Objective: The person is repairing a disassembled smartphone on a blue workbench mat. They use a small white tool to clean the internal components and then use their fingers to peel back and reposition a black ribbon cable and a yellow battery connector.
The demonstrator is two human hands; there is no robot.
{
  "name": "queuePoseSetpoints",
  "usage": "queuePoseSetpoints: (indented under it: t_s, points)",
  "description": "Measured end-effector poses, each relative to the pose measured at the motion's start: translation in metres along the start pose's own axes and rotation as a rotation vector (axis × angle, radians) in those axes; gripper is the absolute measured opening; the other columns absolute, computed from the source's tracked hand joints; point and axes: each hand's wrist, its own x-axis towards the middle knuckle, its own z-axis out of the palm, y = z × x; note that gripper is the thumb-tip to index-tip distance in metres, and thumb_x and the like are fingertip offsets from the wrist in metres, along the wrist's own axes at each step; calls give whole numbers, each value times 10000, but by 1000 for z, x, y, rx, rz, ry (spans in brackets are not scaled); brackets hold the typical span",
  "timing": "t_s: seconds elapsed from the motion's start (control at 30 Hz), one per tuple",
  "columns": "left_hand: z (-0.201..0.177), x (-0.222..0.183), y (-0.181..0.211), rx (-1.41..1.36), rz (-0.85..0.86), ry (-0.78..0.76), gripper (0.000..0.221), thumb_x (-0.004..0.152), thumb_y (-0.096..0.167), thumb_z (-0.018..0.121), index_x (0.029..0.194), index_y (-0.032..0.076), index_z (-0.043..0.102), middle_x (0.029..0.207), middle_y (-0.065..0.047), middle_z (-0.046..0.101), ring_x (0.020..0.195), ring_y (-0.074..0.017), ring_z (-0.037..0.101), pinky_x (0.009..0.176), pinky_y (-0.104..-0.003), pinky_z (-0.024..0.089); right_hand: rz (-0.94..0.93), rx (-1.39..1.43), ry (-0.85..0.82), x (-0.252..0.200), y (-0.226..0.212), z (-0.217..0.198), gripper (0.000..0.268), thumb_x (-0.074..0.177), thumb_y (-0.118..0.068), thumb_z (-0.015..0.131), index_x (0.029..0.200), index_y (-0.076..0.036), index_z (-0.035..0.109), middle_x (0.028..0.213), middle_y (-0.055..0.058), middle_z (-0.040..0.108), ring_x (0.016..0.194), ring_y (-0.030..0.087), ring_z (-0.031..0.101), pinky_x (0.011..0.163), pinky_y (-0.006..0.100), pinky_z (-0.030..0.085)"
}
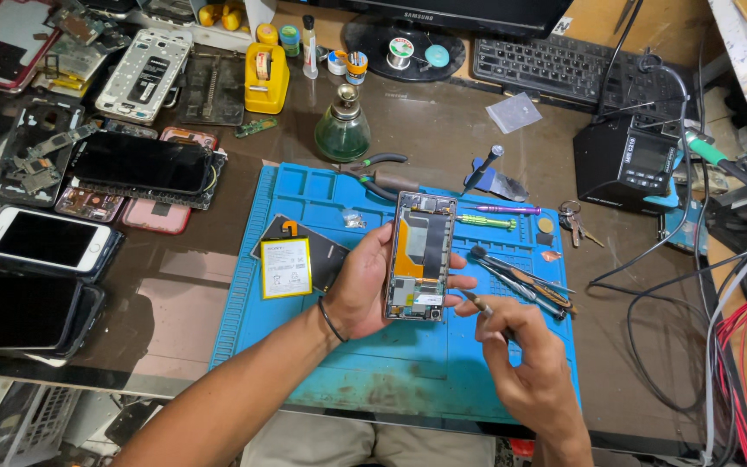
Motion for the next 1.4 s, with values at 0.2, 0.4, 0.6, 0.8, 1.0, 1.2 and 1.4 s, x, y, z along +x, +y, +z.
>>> queuePoseSetpoints:
  t_s: [0.2, 0.4, 0.6, 0.8, 1.0, 1.2, 1.4]
  points:
    - [1, 0, -3, 52, 33, 52, 844, 1073, 686, 251, 1412, -14, 579, 1309, -256, 667, 1219, -413, 653, 920, -529, 581, -328, -510, 23, 32, -11, 14, 222, 1006, -103, 619, 1214, -77, 692, 987, 86, 709, 810, 259, 623, 712, 368, 492]
    - [2, 1, -3, 98, 86, 77, 725, 1094, 636, 251, 1448, 92, 574, 1285, -218, 694, 1054, -321, 716, 863, -463, 585, -522, -713, 231, 40, 4, 39, 202, 1019, -29, 674, 1216, -72, 663, 1135, 135, 673, 827, 272, 635, 699, 397, 520]
    - [5, 0, -3, 107, 106, 192, 847, 1020, 722, 224, 1434, 70, 570, 1309, -218, 675, 1207, -399, 661, 935, -509, 566, -540, -776, 219, 39, 2, 51, 198, 1024, -115, 687, 1222, -126, 689, 1002, 59, 670, 745, 260, 586, 633, 390, 462]
    - [9, -1, -2, 95, 111, 196, 824, 1022, 700, 231, 1472, 83, 543, 1324, -222, 658, 1233, -424, 637, 969, -619, 531, -553, -738, 184, 40, 1, 45, 179, 1020, -65, 658, 1184, -134, 677, 1047, 101, 656, 840, 281, 660, 689, 429, 495]
    - [13, 0, 11, 94, 291, 164, 841, 1014, 668, 296, 1400, -32, 558, 1281, -285, 659, 1195, -450, 654, 932, -510, 585, -233, -816, -191, 21, -1, -10, 308, 1008, -208, 619, 1312, -158, 635, 1063, 22, 692, 858, 210, 686, 559, 356, 491]
    - [13, -3, 18, 82, 342, 115, 827, 1009, 660, 317, 1454, -3, 531, 1326, -294, 637, 1225, -475, 634, 945, -502, 579, -289, -877, -387, -5, 14, -14, 249, 968, -56, 568, 1164, -188, 647, 1002, 34, 618, 875, 257, 588, 496, 422, 499]
    - [16, -5, 18, 90, 347, 130, 828, 996, 659, 344, 1452, -6, 532, 1307, -296, 647, 1206, -473, 645, 937, -510, 583, -351, -919, -356, -7, 14, -13, 369, 924, 39, 578, 1207, -193, 627, 994, 53, 593, 798, 264, 558, 578, 411, 494]
